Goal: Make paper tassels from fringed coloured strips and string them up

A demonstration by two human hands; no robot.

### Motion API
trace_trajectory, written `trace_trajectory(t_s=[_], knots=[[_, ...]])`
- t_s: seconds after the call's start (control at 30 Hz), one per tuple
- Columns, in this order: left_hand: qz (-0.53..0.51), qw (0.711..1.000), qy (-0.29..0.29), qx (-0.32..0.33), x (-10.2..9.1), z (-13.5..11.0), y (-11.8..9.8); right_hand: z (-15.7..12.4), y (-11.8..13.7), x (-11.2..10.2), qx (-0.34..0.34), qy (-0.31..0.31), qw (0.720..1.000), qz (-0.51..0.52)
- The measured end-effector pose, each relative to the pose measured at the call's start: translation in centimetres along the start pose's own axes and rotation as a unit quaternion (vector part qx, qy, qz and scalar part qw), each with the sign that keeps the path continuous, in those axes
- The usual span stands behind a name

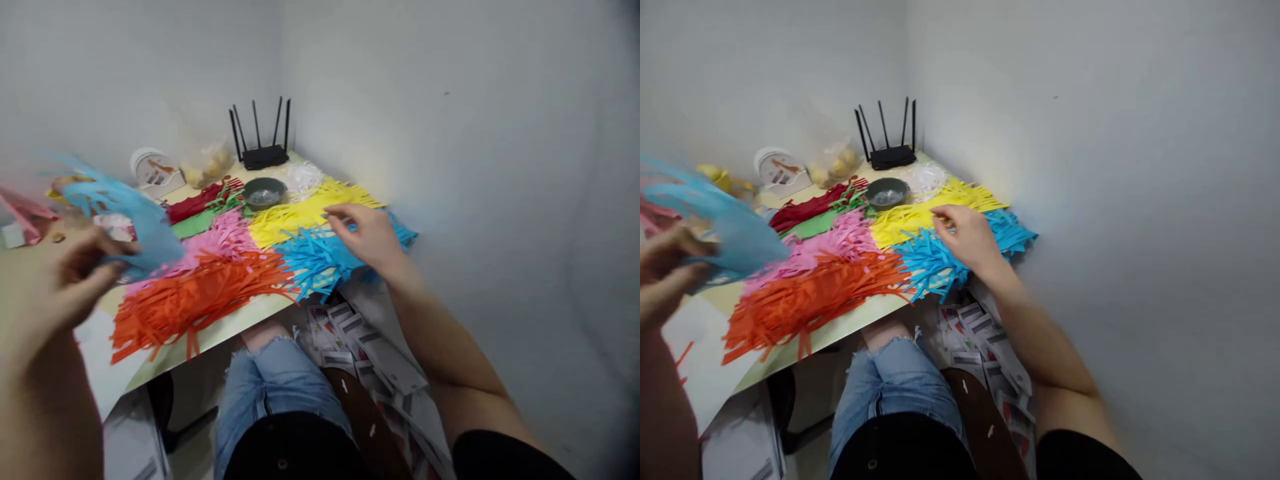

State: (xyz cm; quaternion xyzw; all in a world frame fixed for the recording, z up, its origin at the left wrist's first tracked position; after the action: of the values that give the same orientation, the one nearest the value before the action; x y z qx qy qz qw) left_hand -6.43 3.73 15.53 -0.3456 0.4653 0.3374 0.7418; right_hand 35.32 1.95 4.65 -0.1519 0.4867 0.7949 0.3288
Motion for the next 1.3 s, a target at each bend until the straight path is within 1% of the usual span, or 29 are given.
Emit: trace_trajectory(t_s=[0.03,0.07,0.1,0.13,0.17,0.2,0.23,0.27,0.3,0.33,0.37,0.4,0.47,0.57,0.67,0.77,0.9,0.93,1.0,1.07,1.13,1.2,1.3], knots=[[-0.004,0.999,0.032,0.022,0.0,-1.0,-1.0,0.1,3.4,1.0,-0.097,0.029,0.993,0.060],[-0.013,0.996,0.071,0.048,0.2,-1.8,-2.0,0.2,6.6,2.2,-0.184,0.074,0.973,0.116],[-0.023,0.991,0.109,0.073,0.5,-2.5,-2.9,0.5,9.5,3.6,-0.254,0.133,0.944,0.165],[-0.029,0.986,0.140,0.088,0.8,-3.1,-3.6,0.8,11.9,5.0,-0.300,0.204,0.909,0.205],[-0.037,0.983,0.156,0.092,1.1,-3.7,-4.0,1.2,13.7,6.4,-0.317,0.275,0.878,0.232],[-0.044,0.982,0.160,0.089,1.3,-4.4,-4.2,1.6,15.0,7.6,-0.313,0.350,0.848,0.246],[-0.050,0.984,0.152,0.079,1.4,-5.0,-4.2,1.9,15.7,8.6,-0.294,0.423,0.821,0.245],[-0.055,0.987,0.136,0.065,1.4,-5.6,-4.0,2.3,16.1,9.4,-0.266,0.483,0.801,0.234],[-0.063,0.990,0.115,0.045,1.3,-6.1,-3.6,2.5,16.3,9.8,-0.237,0.522,0.790,0.217],[-0.076,0.993,0.094,0.018,1.3,-6.5,-3.2,2.7,16.3,9.9,-0.211,0.540,0.790,0.201],[-0.095,0.992,0.077,-0.012,1.2,-6.9,-2.7,2.9,16.2,9.7,-0.190,0.538,0.799,0.191],[-0.118,0.990,0.068,-0.042,1.3,-7.1,-2.3,3.0,16.3,9.4,-0.177,0.520,0.814,0.191],[-0.167,0.980,0.075,-0.082,1.6,-7.2,-1.7,3.1,16.5,8.5,-0.167,0.474,0.840,0.202],[-0.204,0.969,0.081,-0.110,2.5,-6.9,-1.3,3.0,16.9,7.5,-0.155,0.426,0.865,0.216],[-0.234,0.960,0.043,-0.150,3.2,-7.0,-1.0,2.7,16.6,7.6,-0.126,0.381,0.886,0.231],[-0.266,0.944,0.008,-0.194,3.9,-7.5,-0.9,2.1,15.9,8.1,-0.114,0.335,0.895,0.272],[-0.301,0.926,-0.025,-0.225,4.4,-8.1,-0.8,1.4,14.9,8.5,-0.122,0.290,0.889,0.332],[-0.314,0.923,-0.036,-0.221,4.4,-8.2,-0.8,1.3,14.6,8.5,-0.125,0.278,0.889,0.342],[-0.340,0.919,-0.048,-0.192,4.3,-8.2,-0.9,1.0,14.3,8.5,-0.129,0.264,0.885,0.361],[-0.355,0.922,-0.044,-0.147,3.9,-8.2,-0.9,0.8,14.0,8.5,-0.144,0.272,0.871,0.382],[-0.356,0.927,-0.031,-0.112,3.4,-8.3,-1.0,0.6,13.9,8.6,-0.175,0.284,0.855,0.396],[-0.342,0.936,-0.022,-0.083,2.9,-8.4,-1.0,0.6,13.7,8.7,-0.209,0.288,0.847,0.394],[-0.288,0.957,-0.026,-0.015,2.2,-8.4,-1.2,1.2,13.3,8.3,-0.242,0.303,0.843,0.373]])
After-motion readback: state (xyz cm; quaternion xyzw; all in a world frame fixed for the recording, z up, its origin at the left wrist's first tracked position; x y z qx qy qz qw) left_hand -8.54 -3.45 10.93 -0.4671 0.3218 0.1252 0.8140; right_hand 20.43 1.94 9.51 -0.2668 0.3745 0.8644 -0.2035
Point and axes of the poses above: each hand's wrist, its own z-axis towards the middle knuckle, its own x-axis out of the palm, y = z × x, the point moved 1 cm from there along z, towards the middle knuckle, and after that the axes turned 14 degrees about z, right-handed, at the moved point
